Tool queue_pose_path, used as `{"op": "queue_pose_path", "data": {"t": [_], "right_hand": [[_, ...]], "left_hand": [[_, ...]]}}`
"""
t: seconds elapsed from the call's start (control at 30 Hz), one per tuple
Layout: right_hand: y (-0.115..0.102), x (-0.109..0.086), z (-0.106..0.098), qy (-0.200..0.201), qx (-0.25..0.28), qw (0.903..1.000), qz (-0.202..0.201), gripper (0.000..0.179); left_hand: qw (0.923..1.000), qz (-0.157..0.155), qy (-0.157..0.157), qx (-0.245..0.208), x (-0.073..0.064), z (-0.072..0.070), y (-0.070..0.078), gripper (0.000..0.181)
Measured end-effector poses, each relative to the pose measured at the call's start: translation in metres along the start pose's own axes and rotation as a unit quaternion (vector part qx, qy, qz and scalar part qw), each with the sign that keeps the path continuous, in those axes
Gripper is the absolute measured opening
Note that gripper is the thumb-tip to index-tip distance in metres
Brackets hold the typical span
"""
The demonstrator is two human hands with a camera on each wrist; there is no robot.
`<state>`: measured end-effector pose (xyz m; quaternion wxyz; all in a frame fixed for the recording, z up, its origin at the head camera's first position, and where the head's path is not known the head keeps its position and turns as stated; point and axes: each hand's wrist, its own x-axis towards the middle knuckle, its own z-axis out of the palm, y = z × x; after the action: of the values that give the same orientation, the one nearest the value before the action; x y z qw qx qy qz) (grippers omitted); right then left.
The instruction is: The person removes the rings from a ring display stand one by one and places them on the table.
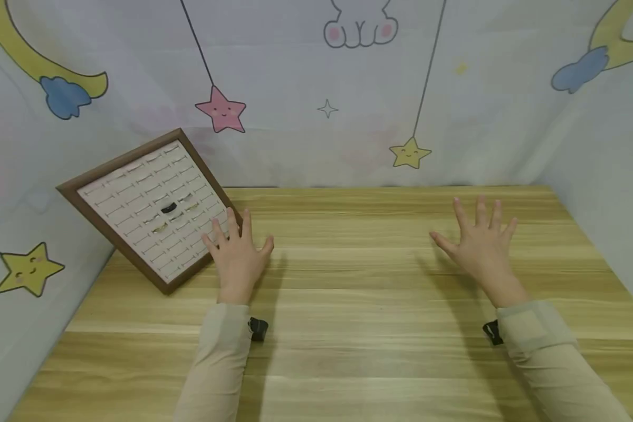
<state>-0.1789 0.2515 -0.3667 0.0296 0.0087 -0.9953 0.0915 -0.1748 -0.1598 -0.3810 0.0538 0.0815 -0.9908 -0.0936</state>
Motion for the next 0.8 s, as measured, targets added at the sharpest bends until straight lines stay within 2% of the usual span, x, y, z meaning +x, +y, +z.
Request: {"op": "queue_pose_path", "data": {"t": [0.13,0.23,0.33,0.4,0.47,0.6,0.67,0.8], "right_hand": [[-0.002,0.001,0.0,-0.001,0.006,1.0,-0.003,0.091],[-0.005,0.002,0.001,0.002,0.008,0.9999,-0.008,0.091],[-0.008,0.003,0.002,0.009,0.009,0.9998,-0.016,0.09],[-0.011,0.004,0.002,0.018,0.016,0.9994,-0.024,0.088],[-0.014,0.004,0.003,0.029,0.024,0.9988,-0.031,0.086],[-0.022,0.006,0.002,0.037,0.064,0.9964,-0.041,0.08],[-0.026,0.006,0.001,0.029,0.091,0.9946,-0.04,0.078],[-0.034,0.006,-0.002,0.007,0.135,0.9903,-0.032,0.076]], "left_hand": [[1.0,0.003,0.004,0.0,0.0,-0.004,-0.001,0.079],[0.9998,0.006,0.021,0.002,-0.001,-0.008,-0.003,0.076],[0.9983,0.014,0.057,-0.008,-0.002,-0.014,-0.006,0.07],[0.9946,0.023,0.094,-0.037,-0.004,-0.018,-0.008,0.062],[0.9878,0.033,0.136,-0.068,-0.006,-0.024,-0.011,0.055],[0.9685,0.035,0.217,-0.117,-0.008,-0.035,-0.02,0.045],[0.9597,0.024,0.248,-0.13,-0.009,-0.041,-0.028,0.042],[0.9458,-0.017,0.288,-0.148,-0.012,-0.052,-0.047,0.039]]}}
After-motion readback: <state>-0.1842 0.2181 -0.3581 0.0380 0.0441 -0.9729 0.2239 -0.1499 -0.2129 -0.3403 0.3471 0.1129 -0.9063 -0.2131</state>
